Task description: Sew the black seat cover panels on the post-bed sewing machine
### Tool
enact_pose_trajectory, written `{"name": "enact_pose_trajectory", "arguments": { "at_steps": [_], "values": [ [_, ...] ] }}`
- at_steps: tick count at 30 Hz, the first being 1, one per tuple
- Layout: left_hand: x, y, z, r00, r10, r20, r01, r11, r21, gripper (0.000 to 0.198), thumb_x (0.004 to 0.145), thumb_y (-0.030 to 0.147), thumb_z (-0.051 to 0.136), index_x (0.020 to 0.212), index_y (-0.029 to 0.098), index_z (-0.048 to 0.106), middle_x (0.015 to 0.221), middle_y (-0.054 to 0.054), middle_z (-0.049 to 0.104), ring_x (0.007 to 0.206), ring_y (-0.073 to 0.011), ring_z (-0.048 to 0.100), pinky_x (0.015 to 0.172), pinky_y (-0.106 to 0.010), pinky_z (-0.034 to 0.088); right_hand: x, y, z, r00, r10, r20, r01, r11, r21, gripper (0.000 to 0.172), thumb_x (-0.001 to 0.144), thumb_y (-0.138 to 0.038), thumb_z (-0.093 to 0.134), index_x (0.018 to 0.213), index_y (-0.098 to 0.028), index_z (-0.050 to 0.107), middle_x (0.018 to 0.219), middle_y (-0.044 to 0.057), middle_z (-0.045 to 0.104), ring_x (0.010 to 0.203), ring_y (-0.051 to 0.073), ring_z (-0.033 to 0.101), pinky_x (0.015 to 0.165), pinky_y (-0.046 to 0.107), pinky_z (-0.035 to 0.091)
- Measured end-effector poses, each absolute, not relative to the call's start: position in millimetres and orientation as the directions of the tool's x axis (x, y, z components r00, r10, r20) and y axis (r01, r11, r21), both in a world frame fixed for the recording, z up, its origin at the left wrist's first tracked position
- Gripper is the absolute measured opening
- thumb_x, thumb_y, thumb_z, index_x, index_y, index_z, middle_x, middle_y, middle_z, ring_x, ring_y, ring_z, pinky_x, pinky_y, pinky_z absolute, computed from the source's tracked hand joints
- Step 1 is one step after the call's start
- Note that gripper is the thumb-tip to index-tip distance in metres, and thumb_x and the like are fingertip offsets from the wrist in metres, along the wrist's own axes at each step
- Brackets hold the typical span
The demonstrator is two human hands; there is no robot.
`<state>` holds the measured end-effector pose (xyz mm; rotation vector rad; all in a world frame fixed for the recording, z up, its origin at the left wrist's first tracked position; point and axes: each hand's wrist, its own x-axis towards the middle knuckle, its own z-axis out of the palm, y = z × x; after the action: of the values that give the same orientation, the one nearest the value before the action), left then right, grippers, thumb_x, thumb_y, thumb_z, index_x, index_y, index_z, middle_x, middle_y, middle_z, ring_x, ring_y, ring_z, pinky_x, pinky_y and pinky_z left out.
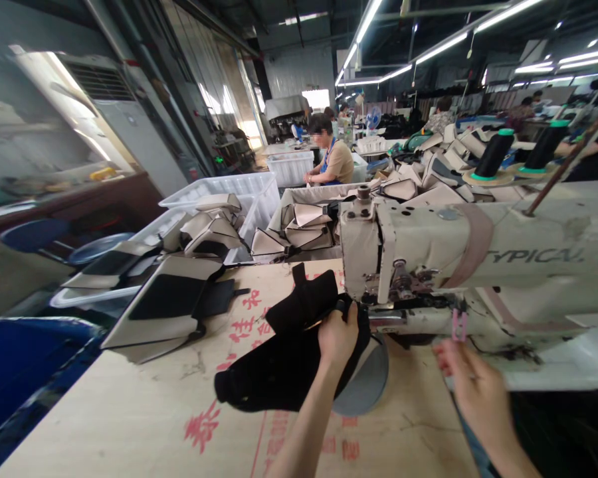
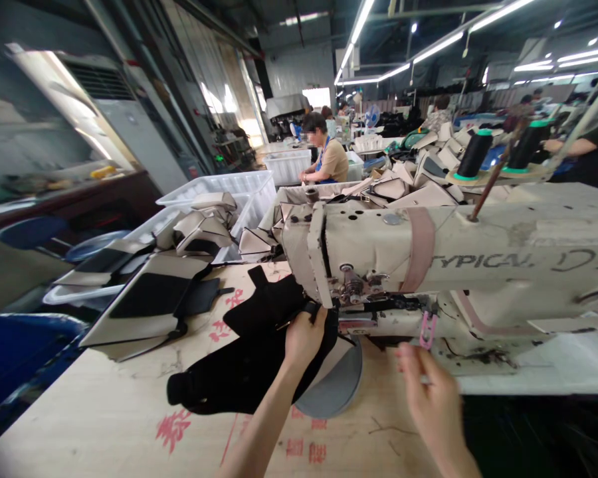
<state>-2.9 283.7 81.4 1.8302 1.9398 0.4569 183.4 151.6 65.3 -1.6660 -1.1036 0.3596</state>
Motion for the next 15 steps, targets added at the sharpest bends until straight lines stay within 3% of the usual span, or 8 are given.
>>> {"name": "enact_pose_trajectory", "arguments": {
  "at_steps": [1,3,5,9,15],
  "values": [
    [-2.5,283.6,81.0,-0.035,0.996,-0.085,0.856,0.074,0.512,0.044,0.088,0.046,0.034,0.083,0.015,0.064,0.086,-0.013,0.069,0.082,-0.0206,0.065,0.066,-0.024,0.042,153.9,164.4,63.0,0.415,0.902,0.119,0.321,-0.023,-0.947,0.033,0.081,-0.049,0.051,0.075,-0.019,0.064,0.06,0.003,0.059,0.054,0.016,0.052,0.054,0.026,0.039],
    [-2.1,283.6,80.3,-0.04,0.996,-0.084,0.862,0.077,0.501,0.045,0.088,0.046,0.033,0.083,0.015,0.064,0.087,-0.013,0.069,0.084,-0.0209,0.065,0.067,-0.024,0.042,108.2,189.8,58.9,0.293,0.955,-0.044,-0.022,-0.039,-0.999,0.034,0.071,-0.048,0.064,0.057,-0.018,0.056,0.049,-0.002,0.049,0.05,0.012,0.044,0.05,0.022,0.032],
    [-2.2,284.3,79.8,-0.039,0.996,-0.082,0.866,0.074,0.495,0.045,0.088,0.046,0.033,0.082,0.015,0.065,0.088,-0.014,0.069,0.085,-0.0212,0.065,0.068,-0.025,0.042,83.1,209.4,54.6,0.274,0.956,-0.106,-0.15,-0.066,-0.986,0.04,0.069,-0.05,0.064,0.051,-0.018,0.049,0.044,-0.005,0.04,0.044,0.009,0.035,0.043,0.021,0.025],
    [-3.1,289.4,79.3,-0.02,0.996,-0.086,0.866,0.06,0.497,0.045,0.088,0.046,0.033,0.082,0.014,0.065,0.087,-0.014,0.069,0.085,-0.0217,0.065,0.068,-0.025,0.042,72.6,223.3,46.0,0.341,0.92,-0.194,-0.297,-0.091,-0.951,0.044,0.069,-0.056,0.061,0.051,-0.018,0.046,0.04,-0.007,0.034,0.037,0.007,0.026,0.038,0.021,0.016],
    [-3.3,300.4,82.5,0.024,0.995,-0.098,0.864,0.029,0.502,0.039,0.087,0.041,0.036,0.083,0.015,0.065,0.088,-0.013,0.07,0.086,-0.0221,0.065,0.067,-0.025,0.042,69.0,228.6,44.9,0.421,0.87,-0.257,-0.427,-0.06,-0.902,0.045,0.06,-0.056,0.068,0.048,-0.017,0.047,0.038,-0.006,0.04,0.033,0.005,0.029,0.034,0.02,0.018]
  ]
}}
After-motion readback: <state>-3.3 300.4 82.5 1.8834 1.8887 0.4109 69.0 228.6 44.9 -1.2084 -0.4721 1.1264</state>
